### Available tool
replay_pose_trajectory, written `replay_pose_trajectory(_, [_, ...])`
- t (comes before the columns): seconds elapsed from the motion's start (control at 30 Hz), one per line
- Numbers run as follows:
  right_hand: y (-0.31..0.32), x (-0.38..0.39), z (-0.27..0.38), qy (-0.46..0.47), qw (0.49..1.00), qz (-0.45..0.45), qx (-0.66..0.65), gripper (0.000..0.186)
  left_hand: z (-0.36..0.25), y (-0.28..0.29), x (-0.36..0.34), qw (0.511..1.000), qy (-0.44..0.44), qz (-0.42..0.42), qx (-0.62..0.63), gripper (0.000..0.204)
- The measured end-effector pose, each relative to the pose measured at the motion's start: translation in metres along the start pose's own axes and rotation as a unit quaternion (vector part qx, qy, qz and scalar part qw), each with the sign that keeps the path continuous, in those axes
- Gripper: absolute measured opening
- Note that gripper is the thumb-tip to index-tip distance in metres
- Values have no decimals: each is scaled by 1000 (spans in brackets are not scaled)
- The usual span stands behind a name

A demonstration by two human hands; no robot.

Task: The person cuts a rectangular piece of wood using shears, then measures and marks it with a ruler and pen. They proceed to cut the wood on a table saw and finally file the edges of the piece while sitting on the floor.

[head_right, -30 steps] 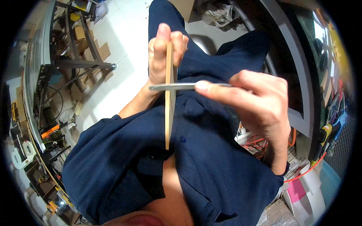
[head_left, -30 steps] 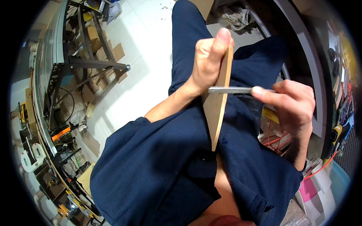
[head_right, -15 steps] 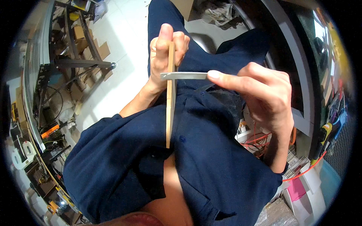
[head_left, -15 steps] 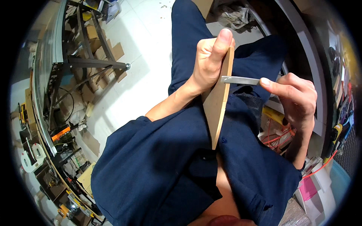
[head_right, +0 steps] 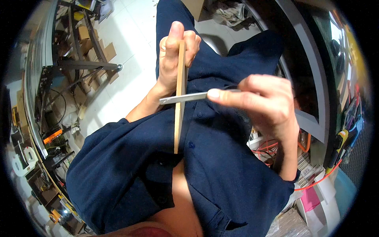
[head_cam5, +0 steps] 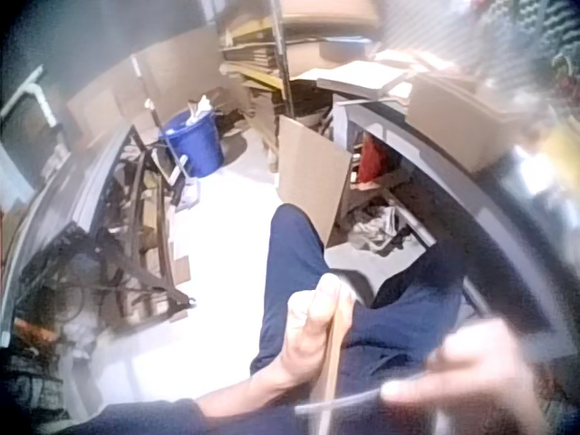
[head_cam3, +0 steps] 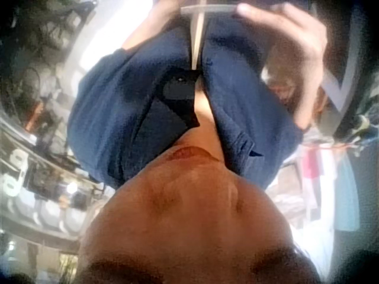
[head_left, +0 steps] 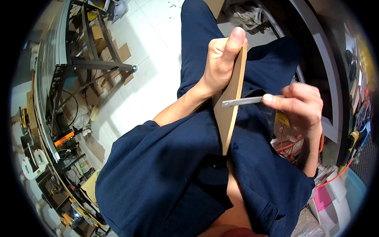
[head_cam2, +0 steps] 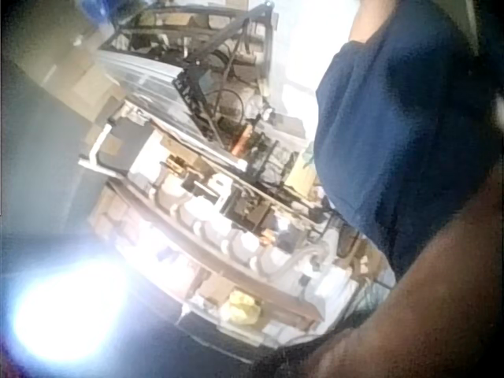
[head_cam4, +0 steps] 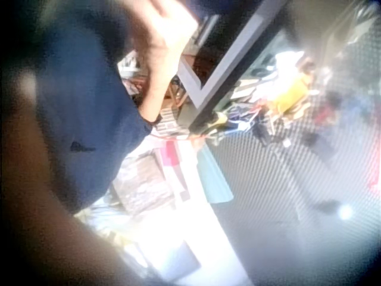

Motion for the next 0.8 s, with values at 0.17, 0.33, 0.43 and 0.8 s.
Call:
replay_pose_trajectory(0.17, [6, -2, 8, 45, 999, 23, -8, 27, -1, -2, -1, 1000, -22, 17, 3, 54])
replay_pose_trajectory(0.33, [24, 7, -15, -41, 998, -37, -1, 40, 0, 3, 1, 1000, -19, 13, 10, 55])
replay_pose_trajectory(0.43, [18, 10, -8, -16, 996, -42, -75, 38, 4, 2, 0, 1000, -24, 1, -7, 58])
replay_pose_trajectory(0.8, [2, 8, 27, -122, 990, 60, -21, 48, 6, 6, 0, 999, -39, -1, -19, 58])
Point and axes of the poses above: each hand's wrist, its own x-axis away from the middle knuckle, its own y-axis out of the back of the hand, z = x × y, the point moved 4 cm from there along -x, towards the middle knuckle, and after that the axes turned 6 degrees about -x, right-handed, at the moved point
